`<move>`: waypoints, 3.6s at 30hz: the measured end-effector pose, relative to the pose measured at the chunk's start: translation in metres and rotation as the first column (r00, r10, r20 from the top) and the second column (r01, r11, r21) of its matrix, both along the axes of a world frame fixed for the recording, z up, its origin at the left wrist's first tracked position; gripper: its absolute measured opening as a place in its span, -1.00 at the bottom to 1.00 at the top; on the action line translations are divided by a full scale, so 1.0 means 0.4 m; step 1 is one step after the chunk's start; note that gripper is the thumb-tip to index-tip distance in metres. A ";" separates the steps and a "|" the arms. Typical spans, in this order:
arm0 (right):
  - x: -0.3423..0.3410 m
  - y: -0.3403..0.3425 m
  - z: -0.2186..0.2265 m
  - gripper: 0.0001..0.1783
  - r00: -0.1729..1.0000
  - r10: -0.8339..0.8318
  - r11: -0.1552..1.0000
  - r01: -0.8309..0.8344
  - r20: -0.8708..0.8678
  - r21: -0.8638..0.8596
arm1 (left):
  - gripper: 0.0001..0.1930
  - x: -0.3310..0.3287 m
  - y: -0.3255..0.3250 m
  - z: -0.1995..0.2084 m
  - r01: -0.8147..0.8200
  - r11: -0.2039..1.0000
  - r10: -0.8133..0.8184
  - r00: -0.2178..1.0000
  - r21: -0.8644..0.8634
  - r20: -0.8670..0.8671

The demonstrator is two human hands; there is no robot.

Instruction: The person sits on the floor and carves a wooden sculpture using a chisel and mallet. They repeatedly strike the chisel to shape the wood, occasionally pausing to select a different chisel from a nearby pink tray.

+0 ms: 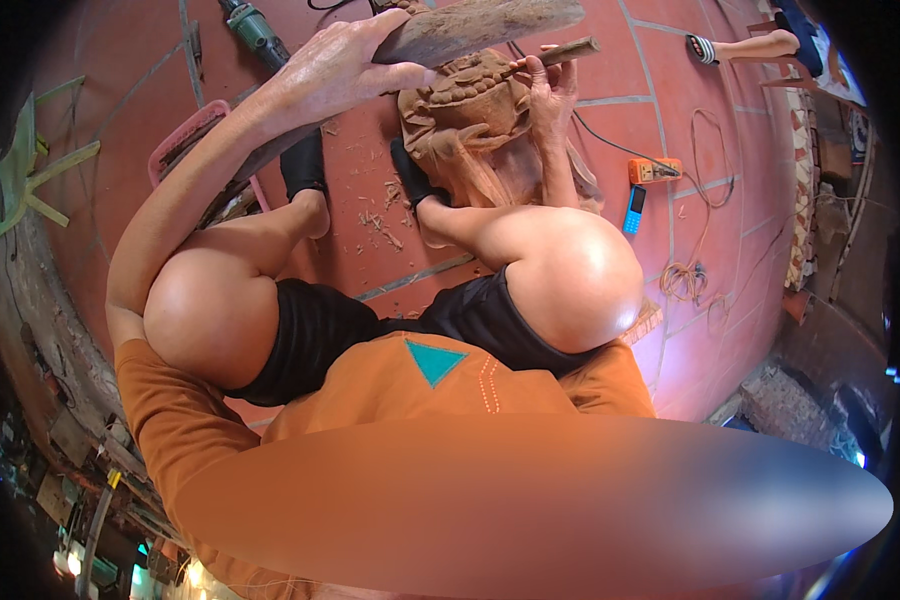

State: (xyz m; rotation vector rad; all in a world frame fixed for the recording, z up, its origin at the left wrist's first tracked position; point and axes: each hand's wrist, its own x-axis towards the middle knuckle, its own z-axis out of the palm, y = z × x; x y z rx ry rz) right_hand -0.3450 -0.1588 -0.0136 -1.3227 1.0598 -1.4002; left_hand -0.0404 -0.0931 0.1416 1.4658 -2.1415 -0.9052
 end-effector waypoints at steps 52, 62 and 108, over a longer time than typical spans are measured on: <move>0.002 -0.011 -0.004 -0.70 0.998 0.033 0.999 -0.032 -0.059 0.018 | -0.38 -0.069 -0.046 0.071 0.069 0.997 -0.071 0.997 -0.045 -0.042; 0.009 -0.031 0.030 -0.80 0.890 0.051 0.996 -0.079 -0.454 -0.044 | -0.46 -0.074 -0.044 0.094 0.024 0.989 -0.035 0.996 -0.148 -0.076; -0.172 0.097 0.181 -0.74 0.983 0.029 0.979 -0.064 0.183 0.191 | -0.58 0.052 0.056 0.281 -0.204 0.978 0.180 0.940 -0.053 -0.288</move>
